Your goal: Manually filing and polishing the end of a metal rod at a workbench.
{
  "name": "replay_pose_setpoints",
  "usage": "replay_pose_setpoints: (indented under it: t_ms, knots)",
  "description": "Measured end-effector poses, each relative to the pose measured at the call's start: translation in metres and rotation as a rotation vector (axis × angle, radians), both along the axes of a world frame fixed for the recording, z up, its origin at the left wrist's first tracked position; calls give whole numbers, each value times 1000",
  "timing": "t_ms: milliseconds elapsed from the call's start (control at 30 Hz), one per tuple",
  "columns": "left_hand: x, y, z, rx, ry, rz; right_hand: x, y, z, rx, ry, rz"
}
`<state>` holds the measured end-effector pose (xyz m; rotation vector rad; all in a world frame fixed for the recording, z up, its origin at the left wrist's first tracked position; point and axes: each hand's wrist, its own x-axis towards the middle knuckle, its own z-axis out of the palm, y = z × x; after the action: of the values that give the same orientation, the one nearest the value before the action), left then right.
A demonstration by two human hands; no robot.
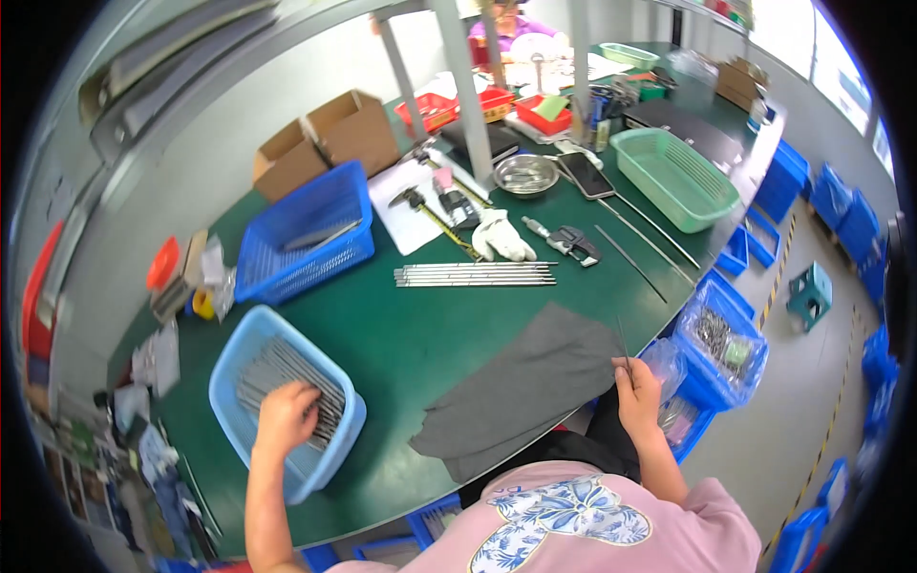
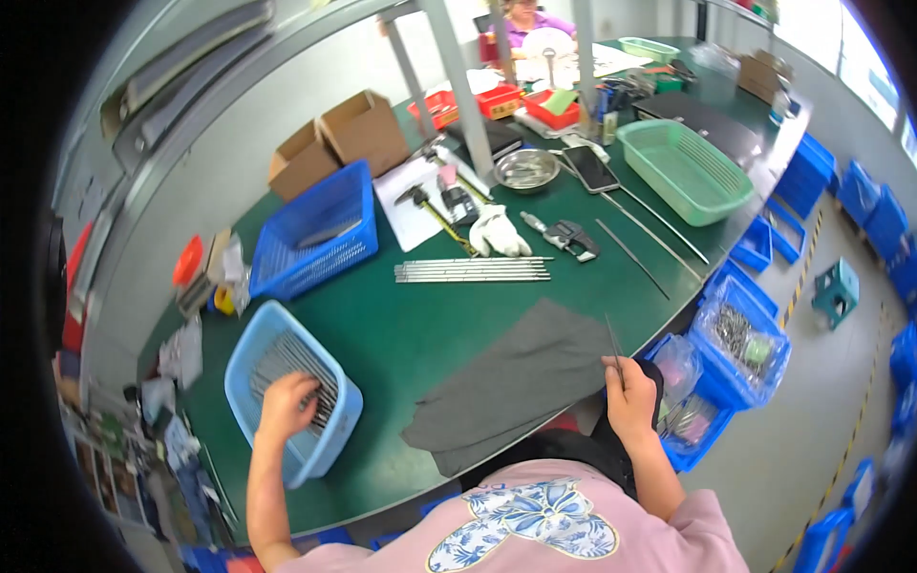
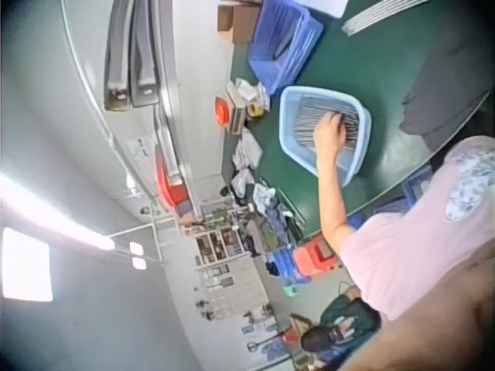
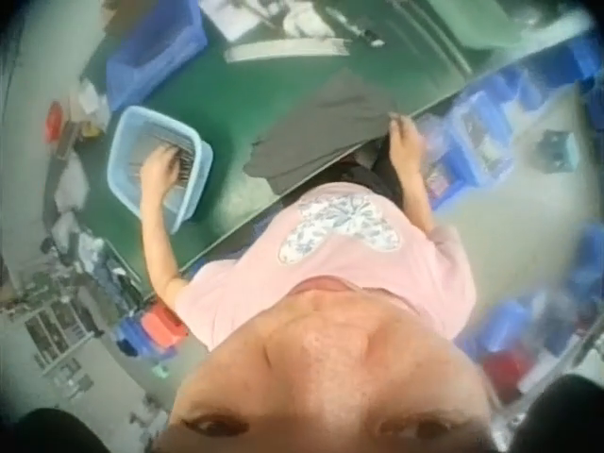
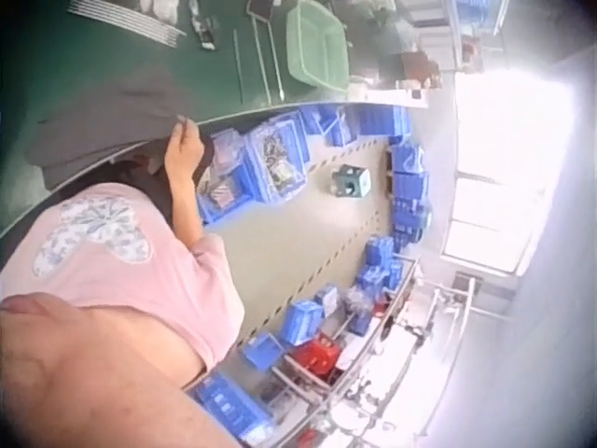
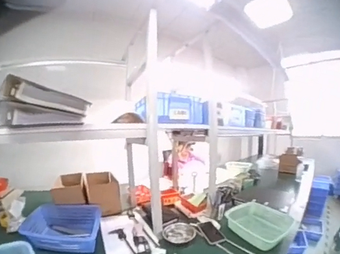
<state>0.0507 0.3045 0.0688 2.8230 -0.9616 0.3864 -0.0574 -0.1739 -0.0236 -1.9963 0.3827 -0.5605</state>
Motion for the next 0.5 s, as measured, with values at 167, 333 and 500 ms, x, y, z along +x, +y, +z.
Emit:
replay_pose_setpoints:
  t_ms: [167, 333, 500]
  knots:
    - [21, 7, -12, 180, -144, -137, 0, 4, -3, -50, -22, -48]
    - [34, 19, -6, 10, -377, -20, -1, 10, -15, 8, -118, -51]
    - [20, -49, 67, -570, -660, 43, -13, 17, -14, -12, -28, -37]
